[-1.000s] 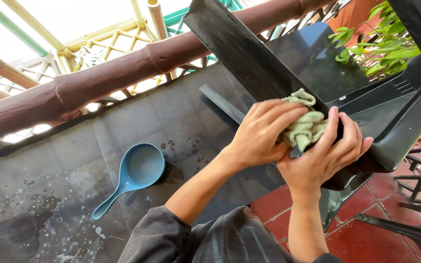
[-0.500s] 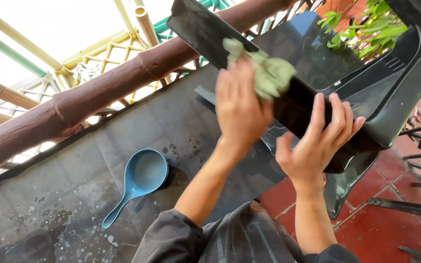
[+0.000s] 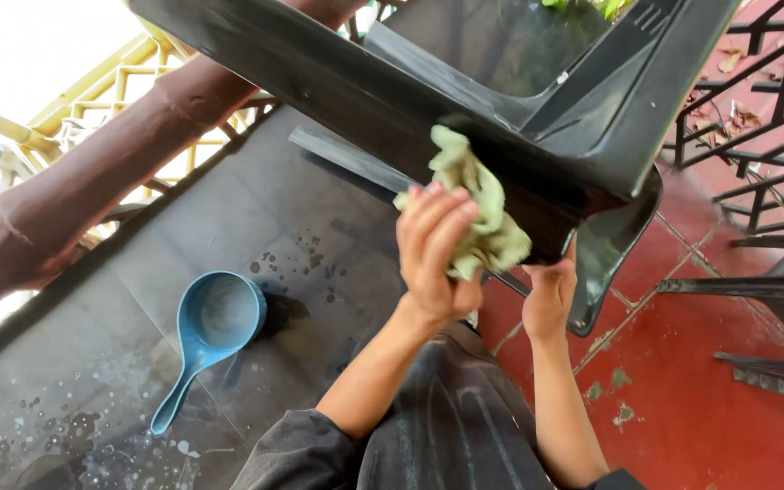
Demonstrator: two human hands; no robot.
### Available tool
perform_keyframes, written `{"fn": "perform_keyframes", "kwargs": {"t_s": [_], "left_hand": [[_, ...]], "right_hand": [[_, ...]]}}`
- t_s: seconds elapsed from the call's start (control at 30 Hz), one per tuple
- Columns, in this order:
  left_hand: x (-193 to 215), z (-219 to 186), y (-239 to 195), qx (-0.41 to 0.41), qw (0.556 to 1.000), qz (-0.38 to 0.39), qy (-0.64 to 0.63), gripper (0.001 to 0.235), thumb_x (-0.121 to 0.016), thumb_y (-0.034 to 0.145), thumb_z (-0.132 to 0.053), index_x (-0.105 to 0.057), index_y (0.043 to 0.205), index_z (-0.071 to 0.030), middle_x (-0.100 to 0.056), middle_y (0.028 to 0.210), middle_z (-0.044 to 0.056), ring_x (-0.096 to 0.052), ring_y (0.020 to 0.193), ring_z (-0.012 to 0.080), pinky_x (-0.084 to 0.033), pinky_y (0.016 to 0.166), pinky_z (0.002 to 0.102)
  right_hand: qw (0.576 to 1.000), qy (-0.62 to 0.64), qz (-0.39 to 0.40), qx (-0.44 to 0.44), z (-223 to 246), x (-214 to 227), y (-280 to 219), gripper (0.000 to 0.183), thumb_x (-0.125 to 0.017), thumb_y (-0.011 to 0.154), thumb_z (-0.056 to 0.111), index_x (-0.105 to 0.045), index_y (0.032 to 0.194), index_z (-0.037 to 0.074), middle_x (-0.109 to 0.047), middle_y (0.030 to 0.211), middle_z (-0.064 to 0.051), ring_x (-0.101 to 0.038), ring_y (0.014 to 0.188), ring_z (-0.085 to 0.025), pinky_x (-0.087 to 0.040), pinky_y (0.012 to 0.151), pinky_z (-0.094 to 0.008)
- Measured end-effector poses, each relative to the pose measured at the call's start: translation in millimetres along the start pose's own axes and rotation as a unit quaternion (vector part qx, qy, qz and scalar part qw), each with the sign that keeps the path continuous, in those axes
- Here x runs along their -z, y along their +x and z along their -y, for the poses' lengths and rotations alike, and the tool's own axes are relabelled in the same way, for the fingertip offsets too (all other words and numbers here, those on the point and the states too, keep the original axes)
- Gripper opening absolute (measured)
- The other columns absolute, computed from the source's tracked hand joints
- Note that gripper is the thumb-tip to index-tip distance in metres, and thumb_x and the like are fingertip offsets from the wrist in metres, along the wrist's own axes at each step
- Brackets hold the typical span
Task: The person is cleaning a black plastic chair with a damp cloth and soapy water.
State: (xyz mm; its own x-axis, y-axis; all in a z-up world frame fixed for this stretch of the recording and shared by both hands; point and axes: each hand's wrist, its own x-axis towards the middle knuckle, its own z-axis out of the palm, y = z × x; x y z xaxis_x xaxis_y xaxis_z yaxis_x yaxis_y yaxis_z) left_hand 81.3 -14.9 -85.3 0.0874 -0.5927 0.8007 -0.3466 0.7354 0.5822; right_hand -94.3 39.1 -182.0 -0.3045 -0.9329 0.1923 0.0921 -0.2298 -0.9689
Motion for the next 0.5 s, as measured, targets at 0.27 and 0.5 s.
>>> {"fn": "perform_keyframes", "kwargs": {"t_s": [0.27, 0.5], "left_hand": [[-64.3, -54.4, -39.8, 0.041, 0.996, 0.055, 0.065, 0.093, -0.063, 0.089, -0.046, -0.029, 0.152, 0.015, -0.021, 0.160, 0.036, -0.016, 0.152, 0.0558, -0.014, 0.128, 0.063], [-133.8, -16.2, -96.8, 0.156, 0.967, -0.180, 0.094, 0.046, -0.037, 0.112, -0.022, -0.051, 0.144, 0.008, -0.050, 0.154, 0.027, -0.047, 0.149, 0.0439, -0.032, 0.125, 0.047]], "right_hand": [[0.979, 0.158, 0.106, -0.071, 20.4, 27.4, 29.9, 0.073, -0.043, 0.111, 0.048, -0.037, 0.158, -0.007, -0.053, 0.153, -0.014, -0.055, 0.137, -0.023, -0.045, 0.116, -0.036], [0.922, 0.259, 0.258, -0.130, 15.0, 62.9, 64.8, 0.074, -0.037, 0.112, 0.047, -0.035, 0.158, -0.011, -0.050, 0.157, -0.017, -0.053, 0.144, -0.024, -0.038, 0.123, -0.037]]}}
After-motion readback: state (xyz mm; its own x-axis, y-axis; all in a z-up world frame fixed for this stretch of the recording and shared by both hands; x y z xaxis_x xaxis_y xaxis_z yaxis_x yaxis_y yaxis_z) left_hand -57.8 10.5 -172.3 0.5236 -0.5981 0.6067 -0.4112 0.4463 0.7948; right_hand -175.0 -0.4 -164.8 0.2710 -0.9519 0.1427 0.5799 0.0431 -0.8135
